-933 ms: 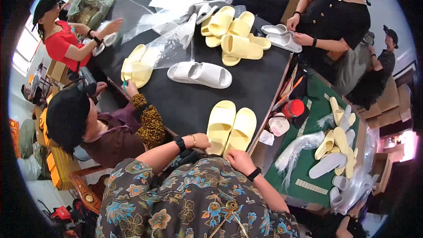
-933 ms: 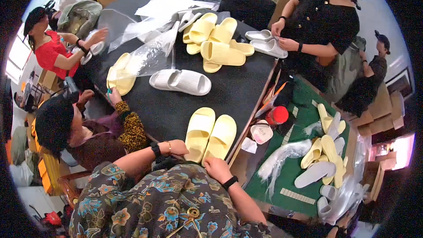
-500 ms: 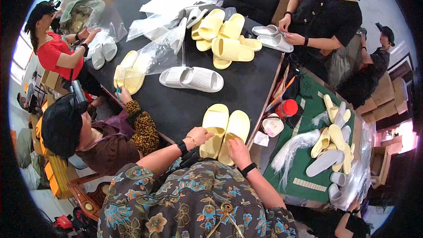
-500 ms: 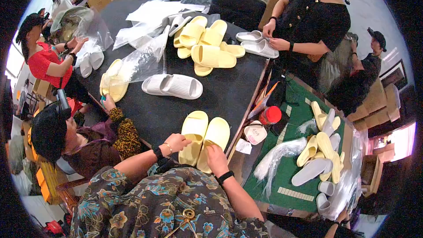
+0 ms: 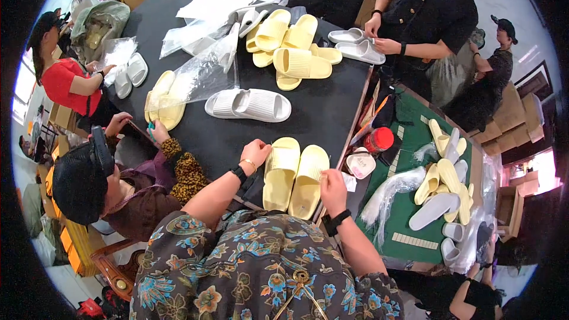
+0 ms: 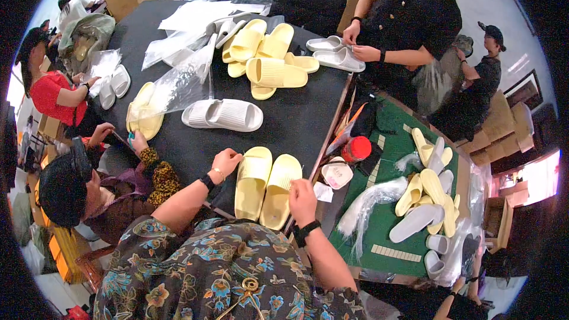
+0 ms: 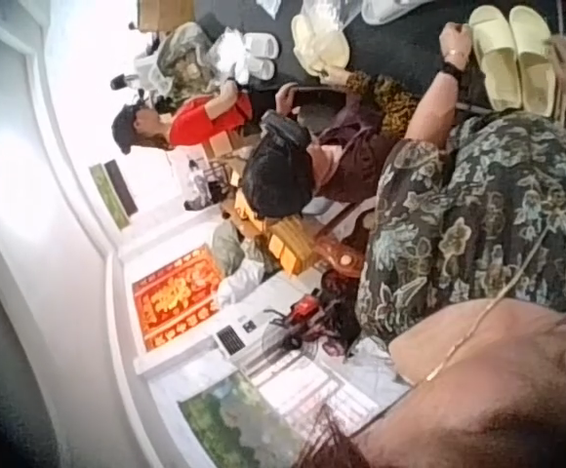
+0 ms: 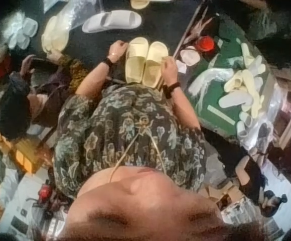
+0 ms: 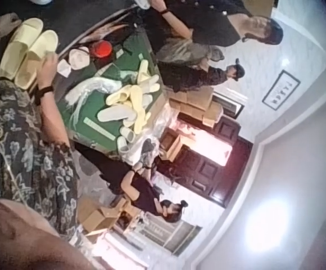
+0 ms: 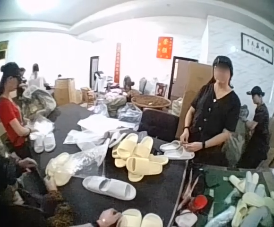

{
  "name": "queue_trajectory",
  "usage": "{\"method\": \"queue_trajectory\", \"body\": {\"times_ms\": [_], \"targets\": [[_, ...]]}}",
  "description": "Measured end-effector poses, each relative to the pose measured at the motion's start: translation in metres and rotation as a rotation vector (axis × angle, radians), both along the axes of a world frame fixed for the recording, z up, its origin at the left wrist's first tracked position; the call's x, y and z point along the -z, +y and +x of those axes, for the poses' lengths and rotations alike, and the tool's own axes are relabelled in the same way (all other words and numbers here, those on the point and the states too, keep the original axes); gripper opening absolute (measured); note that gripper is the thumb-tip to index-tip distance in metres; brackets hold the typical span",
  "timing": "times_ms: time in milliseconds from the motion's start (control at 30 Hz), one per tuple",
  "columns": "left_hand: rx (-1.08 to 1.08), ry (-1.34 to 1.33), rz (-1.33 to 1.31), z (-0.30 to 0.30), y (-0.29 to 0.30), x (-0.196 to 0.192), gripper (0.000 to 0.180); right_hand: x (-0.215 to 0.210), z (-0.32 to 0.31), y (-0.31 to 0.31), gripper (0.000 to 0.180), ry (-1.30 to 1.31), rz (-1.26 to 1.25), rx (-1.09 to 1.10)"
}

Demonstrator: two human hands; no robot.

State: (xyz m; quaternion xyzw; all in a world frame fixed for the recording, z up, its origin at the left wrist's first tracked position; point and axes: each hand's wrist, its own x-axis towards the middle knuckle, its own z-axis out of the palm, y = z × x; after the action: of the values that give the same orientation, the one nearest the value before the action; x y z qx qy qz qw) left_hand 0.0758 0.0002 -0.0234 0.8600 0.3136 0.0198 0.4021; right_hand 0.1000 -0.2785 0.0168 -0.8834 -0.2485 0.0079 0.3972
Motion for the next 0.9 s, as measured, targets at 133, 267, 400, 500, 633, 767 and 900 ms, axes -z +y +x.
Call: {"method": "queue_trajectory", "body": {"times_ms": [133,267,400,500,633,767,900], "targets": [[0.048,0.149,-0.005,0.027,-0.002,0.004,0.042,0.042,0.051,-0.007,0.03,0.138,-0.077,0.344],[0.043,0.325,0.017,0.037,-0.002,0.004,0.038,0.047,0.079,0.008,0.033,0.317,-0.342,0.444],[0.0,0.275,0.072,0.038,-0.009,0.007,0.028,0.057,0.089,0.014,0.028,0.355,-0.41,0.414],[0.012,0.252,0.109,0.04,-0.012,0.01,0.021,0.069,0.092,0.015,0.025,0.308,-0.371,0.435],[-0.016,0.251,0.101,0.037,-0.012,0.008,0.019,0.067,0.09,0.019,0.022,0.264,-0.33,0.397],[0.021,0.089,0.144,0.037,-0.015,0.008,0.016,0.06,0.088,0.027,0.021,0.148,-0.15,0.4],[0.102,-0.251,0.008,0.042,-0.044,0.0,0.018,0.055,0.085,0.04,0.019,0.288,0.181,0.286]]}}
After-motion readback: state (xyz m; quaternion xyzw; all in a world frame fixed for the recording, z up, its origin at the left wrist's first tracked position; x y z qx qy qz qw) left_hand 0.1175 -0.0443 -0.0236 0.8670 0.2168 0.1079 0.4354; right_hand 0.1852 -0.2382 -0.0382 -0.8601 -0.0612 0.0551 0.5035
